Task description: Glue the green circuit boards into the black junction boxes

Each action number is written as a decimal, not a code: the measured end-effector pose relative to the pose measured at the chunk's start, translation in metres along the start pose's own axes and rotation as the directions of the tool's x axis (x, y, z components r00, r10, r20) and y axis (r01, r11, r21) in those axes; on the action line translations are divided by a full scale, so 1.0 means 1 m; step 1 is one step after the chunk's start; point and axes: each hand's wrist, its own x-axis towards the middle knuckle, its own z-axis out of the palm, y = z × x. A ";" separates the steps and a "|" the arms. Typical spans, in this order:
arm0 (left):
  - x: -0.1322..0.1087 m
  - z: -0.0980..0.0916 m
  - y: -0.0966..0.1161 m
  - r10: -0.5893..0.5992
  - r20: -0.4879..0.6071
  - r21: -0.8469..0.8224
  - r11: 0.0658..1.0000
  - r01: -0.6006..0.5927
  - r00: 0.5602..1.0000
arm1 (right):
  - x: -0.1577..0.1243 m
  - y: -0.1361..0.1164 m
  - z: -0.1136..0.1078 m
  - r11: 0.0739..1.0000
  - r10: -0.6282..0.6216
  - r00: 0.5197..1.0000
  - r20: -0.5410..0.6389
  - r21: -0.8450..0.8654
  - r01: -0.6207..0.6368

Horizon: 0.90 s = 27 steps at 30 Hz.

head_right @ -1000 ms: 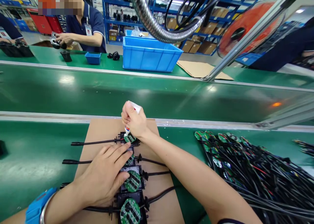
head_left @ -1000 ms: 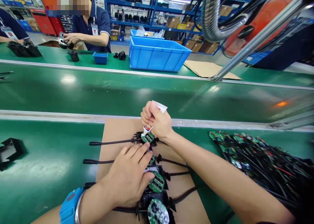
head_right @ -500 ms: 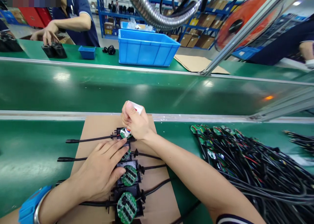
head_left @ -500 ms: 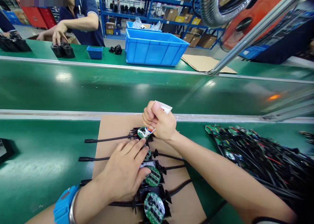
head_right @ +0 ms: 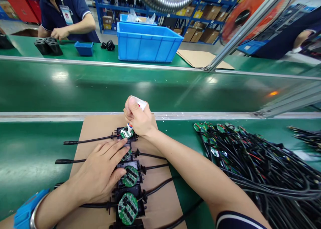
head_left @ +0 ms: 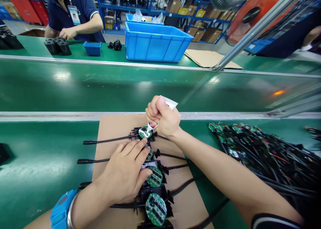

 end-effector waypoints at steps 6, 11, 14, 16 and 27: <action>0.000 0.001 -0.002 -0.003 0.008 0.021 1.000 0.003 1.000 | 0.004 0.003 0.003 1.000 -0.014 1.000 -0.012 -0.018 0.013; -0.004 -0.002 0.002 0.022 -0.033 0.059 0.998 -0.020 0.999 | 0.000 -0.006 -0.003 0.999 -0.021 1.000 -0.004 -0.042 0.021; -0.014 -0.010 0.016 0.049 -0.092 0.110 0.993 -0.039 0.995 | -0.007 -0.019 -0.002 0.995 -0.082 0.997 -0.003 -0.052 0.081; -0.022 -0.015 0.026 0.075 -0.091 0.154 0.986 -0.061 0.993 | -0.013 -0.026 0.003 0.998 -0.067 0.998 0.018 -0.008 0.067; -0.041 0.007 0.031 0.152 -0.085 0.284 0.951 -0.123 0.985 | -0.037 0.005 0.041 0.968 0.171 0.976 0.135 0.162 -0.192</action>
